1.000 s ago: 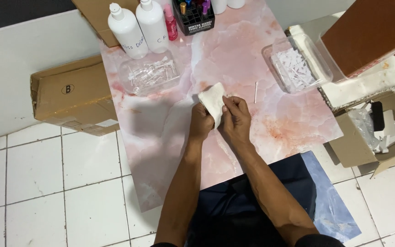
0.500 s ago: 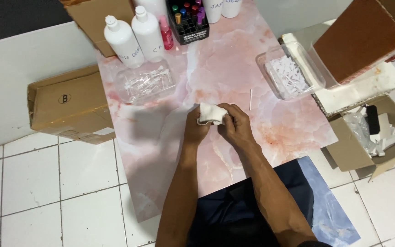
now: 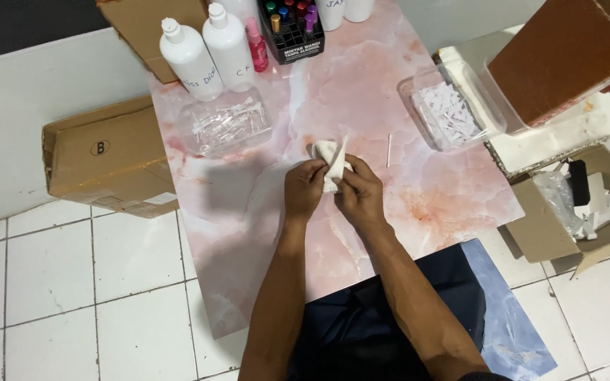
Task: Manually assembling perfume tester vials by attaching spray caps and placing them into paper sleeves.
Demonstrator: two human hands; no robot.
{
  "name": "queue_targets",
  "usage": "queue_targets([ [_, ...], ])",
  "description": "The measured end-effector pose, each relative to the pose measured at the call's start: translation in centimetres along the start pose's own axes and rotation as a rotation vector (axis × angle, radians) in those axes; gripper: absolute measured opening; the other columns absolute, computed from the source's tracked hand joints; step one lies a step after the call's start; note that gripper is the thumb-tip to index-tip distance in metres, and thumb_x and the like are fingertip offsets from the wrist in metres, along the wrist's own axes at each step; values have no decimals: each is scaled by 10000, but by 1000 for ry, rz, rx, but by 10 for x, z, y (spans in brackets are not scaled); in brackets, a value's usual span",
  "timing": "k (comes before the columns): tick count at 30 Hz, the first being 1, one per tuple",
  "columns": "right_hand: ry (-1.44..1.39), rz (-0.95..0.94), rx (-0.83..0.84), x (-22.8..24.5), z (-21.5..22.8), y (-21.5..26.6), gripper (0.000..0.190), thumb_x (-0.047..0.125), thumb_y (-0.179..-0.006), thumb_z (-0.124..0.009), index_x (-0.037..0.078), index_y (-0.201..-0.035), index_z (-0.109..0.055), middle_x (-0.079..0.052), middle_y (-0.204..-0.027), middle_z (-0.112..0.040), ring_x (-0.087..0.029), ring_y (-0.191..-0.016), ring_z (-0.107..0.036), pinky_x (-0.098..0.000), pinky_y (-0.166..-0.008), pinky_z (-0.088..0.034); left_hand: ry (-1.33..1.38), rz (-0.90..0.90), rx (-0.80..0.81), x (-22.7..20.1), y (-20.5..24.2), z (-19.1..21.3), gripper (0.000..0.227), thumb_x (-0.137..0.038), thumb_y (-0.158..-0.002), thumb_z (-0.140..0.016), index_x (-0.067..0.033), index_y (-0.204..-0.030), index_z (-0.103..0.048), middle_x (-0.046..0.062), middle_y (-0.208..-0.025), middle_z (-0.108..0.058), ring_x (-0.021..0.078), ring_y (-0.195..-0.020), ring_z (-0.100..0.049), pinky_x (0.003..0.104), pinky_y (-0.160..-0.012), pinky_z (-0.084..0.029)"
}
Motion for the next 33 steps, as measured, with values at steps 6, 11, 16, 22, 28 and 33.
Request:
queue_targets([
  [6,25,-34,39,-24,0,4,128,-16,-933,-716,1,-1029,-797,-147,-927,-717,-264,-839,-707,-405,-765,-562,104,73,5,25,0,2,77,20,-946,-683,23,-977,-753,146,-835,-743,128,-747,-647,287,-637,-544],
  [11,-132,-265,-49,1,-3,-2,153,81,-986,-699,41,-848,-751,-64,-704,-623,-122,-700,-562,-314,-628,-495,83,42,16,-16,5,-4,108,1,-959,-683,-1,-1002,-781,175,-834,-764,166,-709,-698,319,-637,-581],
  [16,-370,-465,-321,-13,-3,0,268,107,-1027,-644,77,-771,-719,-35,-645,-654,-88,-619,-600,-241,-590,-490,142,-45,-13,-15,5,-1,111,81,-920,-664,87,-995,-745,243,-794,-723,243,-692,-740,356,-638,-628],
  [22,-853,-473,-637,32,32,-33,203,167,-1034,-574,50,-915,-689,-149,-889,-777,-265,-854,-789,-409,-865,-626,285,-126,-189,-16,-1,18,142,-16,-965,-693,48,-1085,-731,145,-827,-706,176,-750,-705,318,-737,-629],
  [28,-310,-204,-487,-16,83,-32,229,237,-1096,-542,73,-1048,-695,-122,-1014,-754,-169,-984,-727,-333,-942,-578,134,-287,-243,-19,-3,17,151,-6,-951,-713,-1,-1098,-746,127,-885,-686,202,-790,-720,317,-702,-618],
  [33,324,-91,446,20,12,-24,515,202,-805,-772,-16,-1263,-686,-276,-1356,-608,-535,-1219,-583,-605,-1021,-480,-149,-498,-486,-24,2,25,182,-59,-987,-678,-107,-1140,-763,35,-977,-642,161,-859,-640,275,-720,-552],
])
Point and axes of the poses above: each hand's wrist, its own y-axis away from the middle knuckle, its own z-axis out of the back of the hand, x = y × z, the point moved 5 cm from there along -y, towards the middle knuckle
